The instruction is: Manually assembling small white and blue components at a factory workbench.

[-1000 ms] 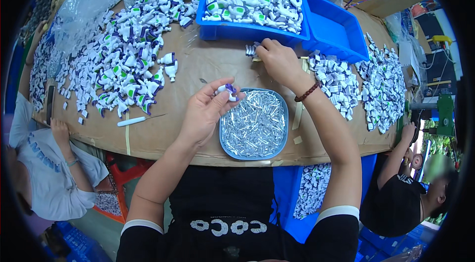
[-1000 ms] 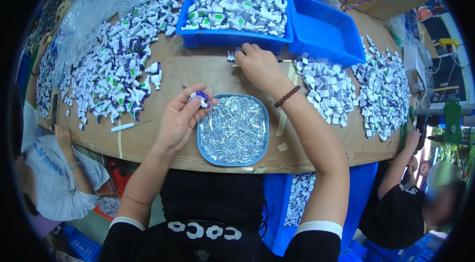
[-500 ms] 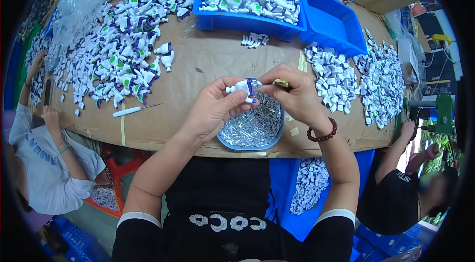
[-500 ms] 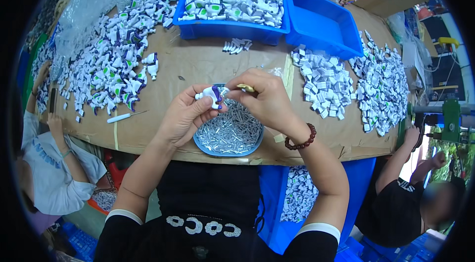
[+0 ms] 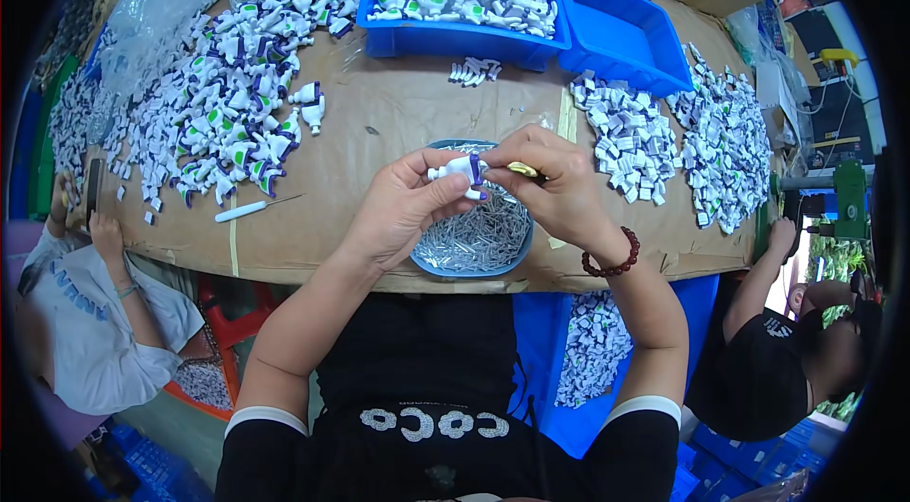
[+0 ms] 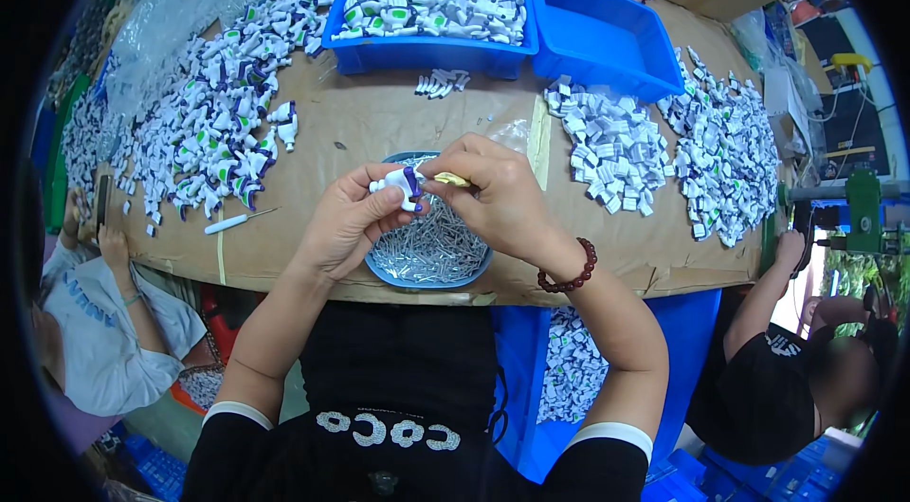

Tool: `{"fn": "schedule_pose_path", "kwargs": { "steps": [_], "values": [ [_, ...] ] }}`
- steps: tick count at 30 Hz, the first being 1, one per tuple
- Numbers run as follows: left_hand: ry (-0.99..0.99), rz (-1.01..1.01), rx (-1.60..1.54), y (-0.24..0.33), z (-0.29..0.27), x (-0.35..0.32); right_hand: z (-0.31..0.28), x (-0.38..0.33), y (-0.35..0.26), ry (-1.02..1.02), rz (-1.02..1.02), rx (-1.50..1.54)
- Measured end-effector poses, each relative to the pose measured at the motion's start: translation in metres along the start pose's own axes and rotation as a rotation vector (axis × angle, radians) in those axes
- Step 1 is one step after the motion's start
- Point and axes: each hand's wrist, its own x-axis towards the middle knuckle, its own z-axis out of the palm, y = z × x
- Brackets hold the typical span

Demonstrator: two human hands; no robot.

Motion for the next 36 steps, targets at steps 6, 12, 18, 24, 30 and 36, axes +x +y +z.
{"fn": "schedule_pose_path", "kwargs": {
  "steps": [6,12,18,24,30,36],
  "values": [
    [0.005,-0.056,-0.071,-0.003,0.0,0.0,0.002,-0.009,-0.002,0.03,-0.077,-0.088],
    [-0.039,-0.18,-0.211,-0.005,-0.001,0.002,0.008,-0.02,0.001,0.093,-0.265,-0.249],
    [-0.055,-0.215,-0.213,-0.006,-0.003,-0.001,0.007,-0.023,0.0,0.052,-0.367,-0.323],
    [-0.041,-0.144,-0.09,-0.007,-0.003,-0.002,0.011,-0.026,0.001,0.048,-0.272,-0.276],
    [-0.175,0.207,0.3,-0.008,0.01,-0.009,0.002,-0.027,-0.006,-0.067,-0.102,-0.263],
    [-0.183,0.345,0.643,-0.012,0.001,-0.011,-0.001,-0.028,-0.012,-0.108,-0.128,-0.327]
  ]
}}
